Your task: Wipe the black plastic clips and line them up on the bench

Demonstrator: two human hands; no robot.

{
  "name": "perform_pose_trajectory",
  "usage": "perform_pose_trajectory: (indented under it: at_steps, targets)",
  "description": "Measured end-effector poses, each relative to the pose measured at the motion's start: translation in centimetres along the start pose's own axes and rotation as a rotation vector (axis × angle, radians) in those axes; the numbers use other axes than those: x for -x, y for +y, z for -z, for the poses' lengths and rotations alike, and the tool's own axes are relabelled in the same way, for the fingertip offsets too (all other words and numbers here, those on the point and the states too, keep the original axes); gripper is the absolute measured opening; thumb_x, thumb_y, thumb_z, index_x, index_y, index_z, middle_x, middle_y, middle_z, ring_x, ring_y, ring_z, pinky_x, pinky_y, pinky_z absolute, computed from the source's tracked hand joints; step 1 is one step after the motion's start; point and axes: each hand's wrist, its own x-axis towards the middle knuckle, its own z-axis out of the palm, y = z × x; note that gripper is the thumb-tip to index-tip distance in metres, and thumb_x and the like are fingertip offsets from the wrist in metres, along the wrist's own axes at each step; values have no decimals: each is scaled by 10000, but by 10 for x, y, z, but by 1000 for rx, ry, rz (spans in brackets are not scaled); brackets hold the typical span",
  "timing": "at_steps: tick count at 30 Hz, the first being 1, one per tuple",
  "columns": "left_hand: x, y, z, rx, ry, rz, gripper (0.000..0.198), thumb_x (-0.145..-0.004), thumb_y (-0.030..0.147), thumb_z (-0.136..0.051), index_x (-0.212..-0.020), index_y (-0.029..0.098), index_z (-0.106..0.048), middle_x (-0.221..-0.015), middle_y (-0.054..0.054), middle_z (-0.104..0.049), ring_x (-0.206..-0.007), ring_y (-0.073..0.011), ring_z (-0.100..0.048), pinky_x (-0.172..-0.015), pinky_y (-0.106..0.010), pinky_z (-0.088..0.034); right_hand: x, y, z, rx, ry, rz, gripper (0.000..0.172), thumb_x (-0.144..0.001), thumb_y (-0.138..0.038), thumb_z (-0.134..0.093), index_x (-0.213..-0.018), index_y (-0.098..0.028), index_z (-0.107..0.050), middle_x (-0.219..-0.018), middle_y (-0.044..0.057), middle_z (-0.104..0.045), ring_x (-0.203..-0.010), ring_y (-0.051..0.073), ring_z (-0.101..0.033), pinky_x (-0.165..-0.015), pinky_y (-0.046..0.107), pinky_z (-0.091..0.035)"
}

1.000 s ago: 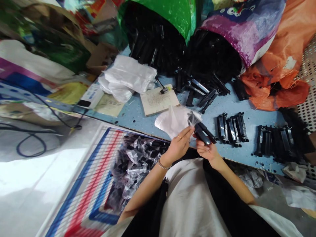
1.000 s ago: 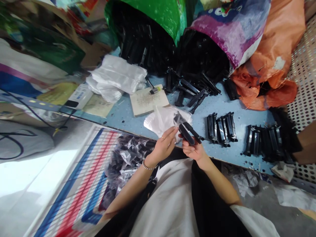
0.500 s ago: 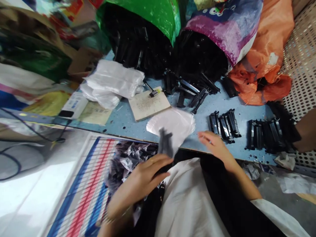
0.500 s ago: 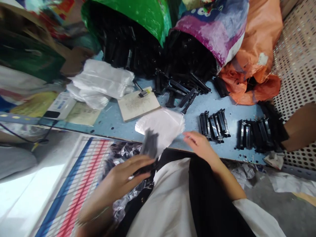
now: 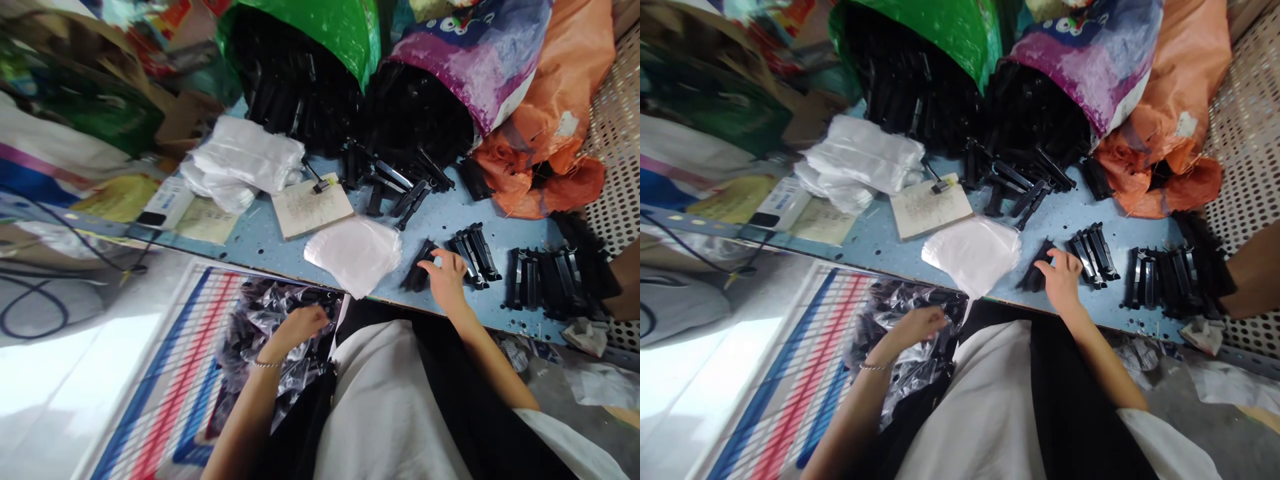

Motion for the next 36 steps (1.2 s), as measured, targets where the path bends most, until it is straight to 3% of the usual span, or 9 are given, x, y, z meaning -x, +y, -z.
perform_pose_trajectory:
  at_steps: [5, 8, 12, 17, 20, 25, 28, 32, 36]
  targets:
    - [-55, 82, -16, 39, 441, -392, 152, -902, 323, -623, -927, 190, -691, -1003, -92, -693, -885, -201, -678, -846, -342, -553, 11, -5, -5, -100, 1, -129, 361, -958, -430, -556, -1167, -138, -589, -1065, 161, -578, -975, 301, -550, -840, 419, -473]
    - [-91, 105, -28, -59, 468, -441, 91, -848, 175, -652, -758, 177, -652, -953, -102, -661, -946, -233, -654, -912, -390, -533, 20, 6, 0, -122, -70, -187, 411, -927, -480, -587, -1162, -143, -566, -1105, 175, -587, -1012, 318, -577, -851, 426, -487]
    - [-112, 94, -23, 115, 373, -363, 142, -775, 125, -666, -670, 186, -593, -825, -39, -648, -821, -180, -636, -762, -299, -529, 28, 22, 7, -310, -277, -354, 286, -911, -453, -570, -984, -180, -609, -935, 110, -623, -779, 239, -605, -692, 349, -476]
    - [-111, 79, -18, 388, 368, -172, 48, -793, 207, -647, -793, 185, -605, -700, 14, -660, -631, -138, -616, -605, -250, -487, 28, 3, 4, -1360, -525, -629, 357, -836, -551, -609, -842, -195, -600, -661, -12, -545, -457, 98, -401, -440, 245, -329]
    - [-111, 79, -19, 305, 384, -287, 162, -837, 113, -504, -872, 172, -651, -882, -46, -733, -811, -169, -694, -763, -301, -562, 27, -18, -7, -1840, -776, -704, 320, -795, -440, -695, -935, -158, -644, -718, 5, -599, -432, 53, -322, -374, 200, -273]
    - [-103, 76, -14, -38, 532, -530, 375, -892, 83, -455, -1203, 130, -658, -1293, -145, -642, -1235, -239, -613, -1091, -414, -506, 20, -33, -30, -2134, -1033, -859, 287, -912, -315, -594, -1093, -94, -628, -668, -36, -524, -418, 35, -248, -311, 119, -242]
    - [-81, 82, -18, -165, 551, -668, 502, -946, 81, -409, -1439, 131, -492, -1407, -170, -559, -1330, -241, -555, -1135, -409, -485, 15, -38, -35, -2190, -995, -812, 303, -961, -360, -508, -1114, -120, -612, -681, -56, -472, -419, 40, -216, -305, 107, -232]
    - [-43, 102, -37, -172, 396, -960, 618, -980, 65, -350, -1576, 212, -280, -1462, -142, -521, -1353, -210, -539, -1130, -370, -500, 7, -51, -36, -1891, -726, -680, 295, -914, -465, -542, -847, -182, -594, -595, -76, -384, -425, 55, -203, -339, 147, -227]
    - [-26, 119, -47, -110, 306, -985, 674, -966, 87, -394, -1600, 215, -204, -1472, -165, -491, -1376, -238, -513, -1124, -407, -508, 8, -64, -22, -1375, -429, -505, 234, -869, -435, -641, -836, -207, -604, -639, -33, -514, -542, 114, -453, -508, 220, -408]
